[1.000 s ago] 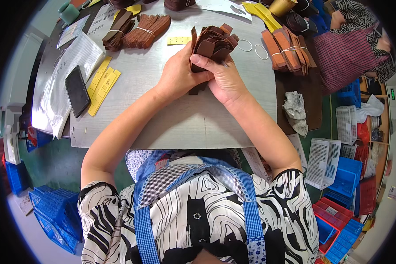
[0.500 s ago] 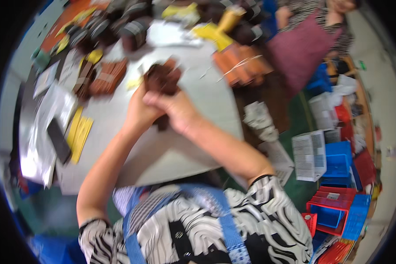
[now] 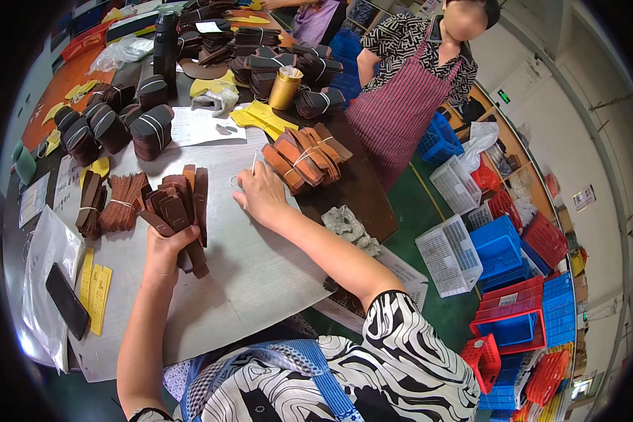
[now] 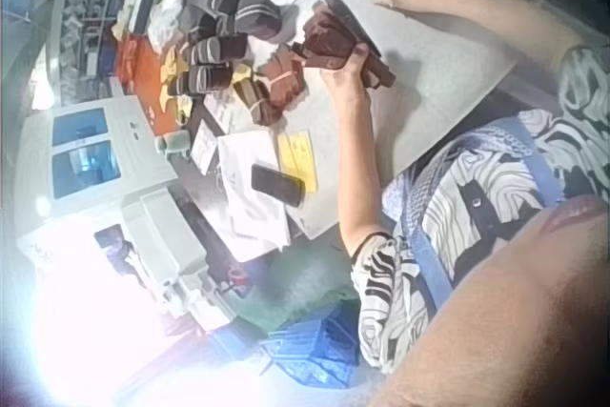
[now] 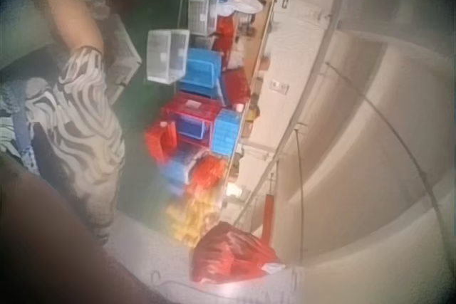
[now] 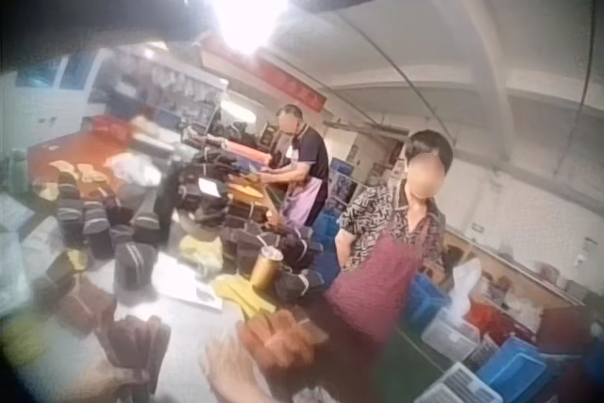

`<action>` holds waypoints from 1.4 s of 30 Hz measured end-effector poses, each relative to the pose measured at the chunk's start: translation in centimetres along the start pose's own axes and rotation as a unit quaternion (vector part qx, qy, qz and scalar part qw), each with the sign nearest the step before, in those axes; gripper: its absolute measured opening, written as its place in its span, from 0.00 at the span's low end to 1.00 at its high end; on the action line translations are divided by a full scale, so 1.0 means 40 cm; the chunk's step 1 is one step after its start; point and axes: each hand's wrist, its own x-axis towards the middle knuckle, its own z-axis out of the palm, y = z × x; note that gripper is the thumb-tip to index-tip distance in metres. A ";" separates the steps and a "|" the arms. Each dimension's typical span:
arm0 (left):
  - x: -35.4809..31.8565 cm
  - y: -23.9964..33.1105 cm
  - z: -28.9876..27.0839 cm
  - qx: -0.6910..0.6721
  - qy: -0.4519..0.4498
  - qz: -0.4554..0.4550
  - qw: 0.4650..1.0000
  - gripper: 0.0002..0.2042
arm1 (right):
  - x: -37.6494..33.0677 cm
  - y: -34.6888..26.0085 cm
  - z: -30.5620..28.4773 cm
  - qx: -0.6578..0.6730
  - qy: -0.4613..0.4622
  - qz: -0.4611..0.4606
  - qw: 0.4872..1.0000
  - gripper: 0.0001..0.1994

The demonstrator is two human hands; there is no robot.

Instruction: Bundling stacks of leather shoe pieces together using a white cord and yellow tracking labels.

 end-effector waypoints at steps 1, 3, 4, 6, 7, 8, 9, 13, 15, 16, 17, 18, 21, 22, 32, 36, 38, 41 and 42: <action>0.001 -0.007 -0.009 0.011 -0.012 -0.020 1.000 0.11 | 0.004 0.004 0.005 -0.033 0.015 -0.019 0.999 0.16; 0.001 -0.017 -0.010 0.024 -0.018 -0.045 0.999 0.14 | 0.010 0.007 0.026 -0.072 0.028 -0.041 0.996 0.12; 0.006 -0.021 0.008 0.002 0.003 -0.015 1.000 0.19 | 0.008 0.011 0.043 -0.111 0.040 -0.061 0.991 0.09; 0.006 -0.022 -0.013 -0.011 0.002 -0.012 1.000 0.34 | 0.010 0.013 0.061 -0.053 0.059 -0.121 0.989 0.08; 0.007 -0.024 -0.019 -0.005 -0.002 -0.002 1.000 0.34 | 0.011 -0.017 0.035 0.031 0.022 -0.057 0.998 0.07; 0.007 -0.023 -0.030 -0.001 -0.007 -0.040 0.999 0.31 | 0.007 -0.066 -0.019 0.114 -0.021 0.008 0.993 0.07; 0.018 -0.028 -0.023 0.004 -0.005 -0.033 0.999 0.27 | -0.009 -0.090 -0.072 0.215 -0.053 0.050 0.974 0.06; 0.025 -0.027 -0.008 -0.007 -0.003 -0.051 0.999 0.13 | -0.032 -0.157 -0.118 0.593 -0.141 0.190 0.770 0.07; 0.017 -0.023 -0.023 0.002 0.007 -0.057 0.998 0.13 | -0.036 -0.187 -0.115 0.628 -0.155 0.185 0.740 0.07; 0.016 -0.028 -0.028 0.018 -0.004 -0.068 0.997 0.14 | -0.042 -0.193 -0.114 0.656 -0.160 0.181 0.715 0.08; 0.016 -0.030 -0.030 0.033 -0.016 -0.079 0.996 0.15 | -0.044 -0.194 -0.107 0.657 -0.159 0.183 0.714 0.08; 0.017 -0.031 -0.032 0.034 -0.016 -0.081 0.996 0.15 | -0.043 -0.192 -0.100 0.642 -0.151 0.183 0.729 0.09; 0.011 -0.027 -0.027 0.050 -0.018 -0.096 0.994 0.17 | -0.052 -0.198 -0.092 0.610 -0.138 0.175 0.760 0.09; 0.009 -0.024 -0.024 0.050 -0.025 -0.080 0.995 0.18 | -0.055 -0.202 -0.090 0.593 -0.132 0.165 0.777 0.09; 0.013 -0.016 -0.005 0.134 -0.009 0.012 0.991 0.18 | -0.062 -0.223 -0.088 0.513 -0.100 0.159 0.838 0.06; 0.020 -0.011 -0.013 0.139 0.025 0.019 0.990 0.17 | -0.061 -0.209 -0.093 0.496 -0.092 0.112 0.856 0.07; 0.015 -0.002 -0.011 0.146 0.029 0.025 0.989 0.15 | -0.068 -0.209 -0.091 0.490 -0.076 0.113 0.861 0.07; 0.016 0.002 -0.015 0.153 0.001 -0.031 0.988 0.26 | -0.079 -0.203 -0.093 0.602 -0.062 0.155 0.781 0.07; 0.013 0.004 -0.009 0.155 -0.005 -0.031 0.987 0.26 | -0.081 -0.202 -0.100 0.602 -0.056 0.156 0.781 0.07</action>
